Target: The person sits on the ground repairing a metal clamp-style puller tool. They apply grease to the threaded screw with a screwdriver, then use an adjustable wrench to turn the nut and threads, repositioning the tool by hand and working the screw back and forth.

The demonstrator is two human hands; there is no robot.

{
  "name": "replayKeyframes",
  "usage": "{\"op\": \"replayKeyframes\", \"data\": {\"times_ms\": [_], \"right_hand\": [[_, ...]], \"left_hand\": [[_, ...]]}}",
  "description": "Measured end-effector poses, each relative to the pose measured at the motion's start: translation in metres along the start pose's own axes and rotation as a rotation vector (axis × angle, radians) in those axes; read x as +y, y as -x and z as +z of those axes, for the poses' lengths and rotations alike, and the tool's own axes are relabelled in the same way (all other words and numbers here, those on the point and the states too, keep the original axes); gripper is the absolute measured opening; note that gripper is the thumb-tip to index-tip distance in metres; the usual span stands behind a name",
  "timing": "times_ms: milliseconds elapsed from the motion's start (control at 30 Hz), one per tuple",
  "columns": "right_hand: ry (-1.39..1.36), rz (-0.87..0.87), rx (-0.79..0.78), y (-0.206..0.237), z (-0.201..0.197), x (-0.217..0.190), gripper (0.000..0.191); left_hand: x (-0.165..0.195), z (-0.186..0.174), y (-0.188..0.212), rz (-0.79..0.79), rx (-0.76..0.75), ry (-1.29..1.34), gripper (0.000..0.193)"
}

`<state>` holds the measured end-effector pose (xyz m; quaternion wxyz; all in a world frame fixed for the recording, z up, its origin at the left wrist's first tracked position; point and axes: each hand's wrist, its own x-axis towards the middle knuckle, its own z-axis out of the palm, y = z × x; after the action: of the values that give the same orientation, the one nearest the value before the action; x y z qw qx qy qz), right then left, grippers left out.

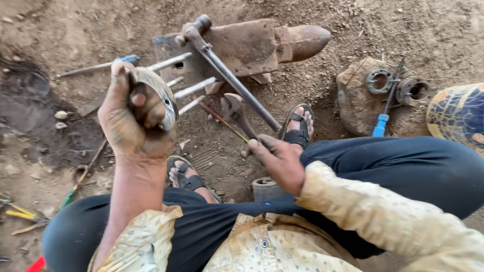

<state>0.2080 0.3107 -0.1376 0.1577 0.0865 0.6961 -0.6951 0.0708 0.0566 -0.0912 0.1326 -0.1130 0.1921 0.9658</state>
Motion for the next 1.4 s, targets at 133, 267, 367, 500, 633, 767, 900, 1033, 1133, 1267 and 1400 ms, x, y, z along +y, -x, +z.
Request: {"op": "replayKeyframes", "data": {"times_ms": [133,267,367,500,633,767,900,1033,1133,1267,1400], "right_hand": [[-0.062,0.122,0.051,0.015,-0.025,-0.028,0.028],[0.022,-0.028,0.105,0.031,-0.031,-0.043,0.028],[0.077,-0.06,0.115,0.037,-0.027,-0.048,0.027],[0.183,-0.207,0.079,0.038,-0.021,-0.06,0.022],[0.282,-0.313,0.058,0.043,-0.018,-0.074,0.016],[0.335,-0.337,0.006,0.046,-0.017,-0.082,0.013],[0.345,-0.419,-0.001,0.047,-0.018,-0.084,0.013],[0.336,-0.358,-0.009,0.049,-0.02,-0.084,0.012],[0.333,-0.321,0.001,0.052,-0.022,-0.084,0.012],[0.356,-0.263,0.088,0.052,-0.027,-0.085,0.024],[0.464,-0.419,0.141,0.047,-0.037,-0.087,0.023]], "left_hand": [[0.005,0.002,0.01,-0.043,0.007,-0.037,0.015],[0.001,0.0,0.015,-0.073,0.121,0.024,0.02],[0.001,-0.002,0.024,-0.107,0.121,0.105,0.023],[0.002,0.005,0.037,-0.164,0.044,0.223,0.022],[0.0,0.015,0.043,-0.226,-0.082,0.333,0.021],[0.001,0.023,0.045,-0.246,-0.178,0.347,0.02],[0.003,0.025,0.046,-0.223,-0.224,0.289,0.019],[0.001,0.024,0.047,-0.233,-0.232,0.277,0.021],[-0.002,0.024,0.046,-0.232,-0.22,0.257,0.022],[-0.002,0.025,0.044,-0.216,-0.192,0.196,0.022],[0.003,0.03,0.045,-0.185,-0.218,0.095,0.018]]}}
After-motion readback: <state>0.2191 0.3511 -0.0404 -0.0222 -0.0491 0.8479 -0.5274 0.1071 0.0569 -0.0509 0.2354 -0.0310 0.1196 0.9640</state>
